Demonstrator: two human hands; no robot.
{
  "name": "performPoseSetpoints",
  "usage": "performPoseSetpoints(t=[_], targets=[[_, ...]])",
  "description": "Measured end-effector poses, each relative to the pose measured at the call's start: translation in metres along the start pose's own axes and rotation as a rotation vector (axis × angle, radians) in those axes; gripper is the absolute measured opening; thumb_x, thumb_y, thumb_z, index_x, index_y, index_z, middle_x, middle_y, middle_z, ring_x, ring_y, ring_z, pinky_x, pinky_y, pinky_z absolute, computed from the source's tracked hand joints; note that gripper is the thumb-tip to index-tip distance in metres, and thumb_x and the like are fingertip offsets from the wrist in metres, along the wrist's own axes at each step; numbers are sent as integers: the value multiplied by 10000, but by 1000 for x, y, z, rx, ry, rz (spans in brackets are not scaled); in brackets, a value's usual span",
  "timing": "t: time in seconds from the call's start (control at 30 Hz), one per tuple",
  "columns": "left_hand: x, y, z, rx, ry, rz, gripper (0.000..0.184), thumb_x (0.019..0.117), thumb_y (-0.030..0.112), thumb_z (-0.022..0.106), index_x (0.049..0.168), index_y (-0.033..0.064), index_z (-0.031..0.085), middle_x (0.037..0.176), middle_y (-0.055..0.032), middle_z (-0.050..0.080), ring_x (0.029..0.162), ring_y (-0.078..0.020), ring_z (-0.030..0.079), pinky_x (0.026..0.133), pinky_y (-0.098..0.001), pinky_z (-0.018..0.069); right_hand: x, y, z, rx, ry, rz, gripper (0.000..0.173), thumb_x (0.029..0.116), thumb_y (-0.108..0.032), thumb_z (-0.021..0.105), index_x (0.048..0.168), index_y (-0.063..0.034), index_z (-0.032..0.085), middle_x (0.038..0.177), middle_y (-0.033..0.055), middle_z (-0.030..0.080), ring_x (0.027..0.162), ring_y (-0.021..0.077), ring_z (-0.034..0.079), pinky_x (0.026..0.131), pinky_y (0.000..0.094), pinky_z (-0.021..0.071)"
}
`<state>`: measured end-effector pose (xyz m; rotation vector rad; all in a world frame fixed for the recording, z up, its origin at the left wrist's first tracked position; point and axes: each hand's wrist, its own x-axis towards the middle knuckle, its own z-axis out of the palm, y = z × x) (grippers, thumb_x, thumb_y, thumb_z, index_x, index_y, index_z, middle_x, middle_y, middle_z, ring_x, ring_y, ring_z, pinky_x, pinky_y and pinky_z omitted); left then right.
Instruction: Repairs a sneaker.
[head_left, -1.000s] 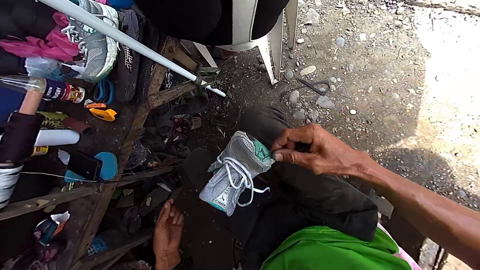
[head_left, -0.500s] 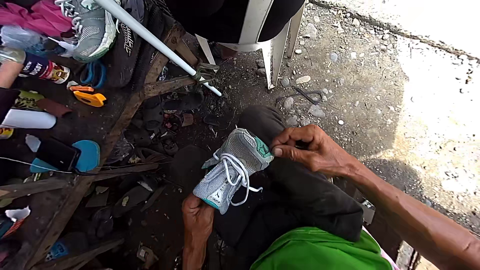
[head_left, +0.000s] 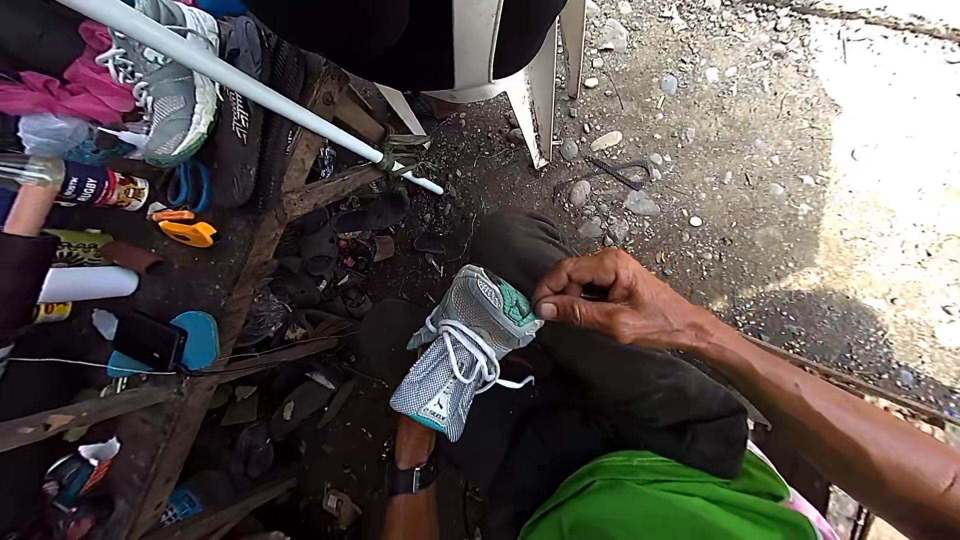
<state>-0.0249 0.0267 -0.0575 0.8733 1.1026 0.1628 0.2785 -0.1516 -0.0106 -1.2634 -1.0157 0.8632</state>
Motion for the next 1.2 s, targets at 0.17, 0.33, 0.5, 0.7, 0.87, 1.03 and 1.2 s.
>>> performPoseSetpoints(t=[0.17,0.33,0.5,0.7,0.87,1.03,1.2], targets=[[0,22,41,45,-310,647,212,1000,-41,469,1144,-68,623,1031,-7,716,967,14,660,880,-129,523,1,0,2,31,1,22,191,1015,-217,653,1009,-48,742,709,-91,610,598,-66,473,545,123,382],[-26,26,39,227,-66,467,229,1005,18,535,1120,121,703,1038,137,718,992,109,625,942,-92,480,1,0,3,47,2,7,187,1014,-202,650,1005,-38,739,694,-89,599,587,-66,460,535,119,369],[30,-13,20,-59,-64,549,189,995,4,488,1079,37,654,977,24,719,925,-6,673,846,-181,558,1,0,3,57,-2,5,186,1017,-197,651,1009,-32,737,689,-81,597,584,-60,463,530,124,371],[-21,-6,29,320,31,562,295,1005,54,533,1293,-1,563,1143,66,670,1081,67,601,970,-126,478,2,2,5,40,-3,-25,195,1024,-187,636,1007,-20,735,681,-75,592,575,-62,455,526,121,363],[-9,-31,14,219,-2,668,285,963,83,618,1240,18,601,1109,95,696,1058,72,625,952,-127,496,2,6,11,6,40,-87,190,1020,-152,633,986,1,740,665,-64,585,570,-68,441,526,116,353],[3,-21,32,236,-30,758,330,993,43,539,1319,-9,553,1187,94,647,1109,110,566,985,-105,453,4,9,17,-30,48,-105,195,1014,-157,642,974,6,741,650,-55,584,561,-67,441,522,116,356],[-23,-13,8,847,139,796,266,924,2,572,1023,-244,588,952,-151,702,886,77,606,886,-94,426,6,0,4,-46,-14,-52,192,1004,-205,668,987,-31,745,682,-72,606,577,-69,470,528,116,380]])
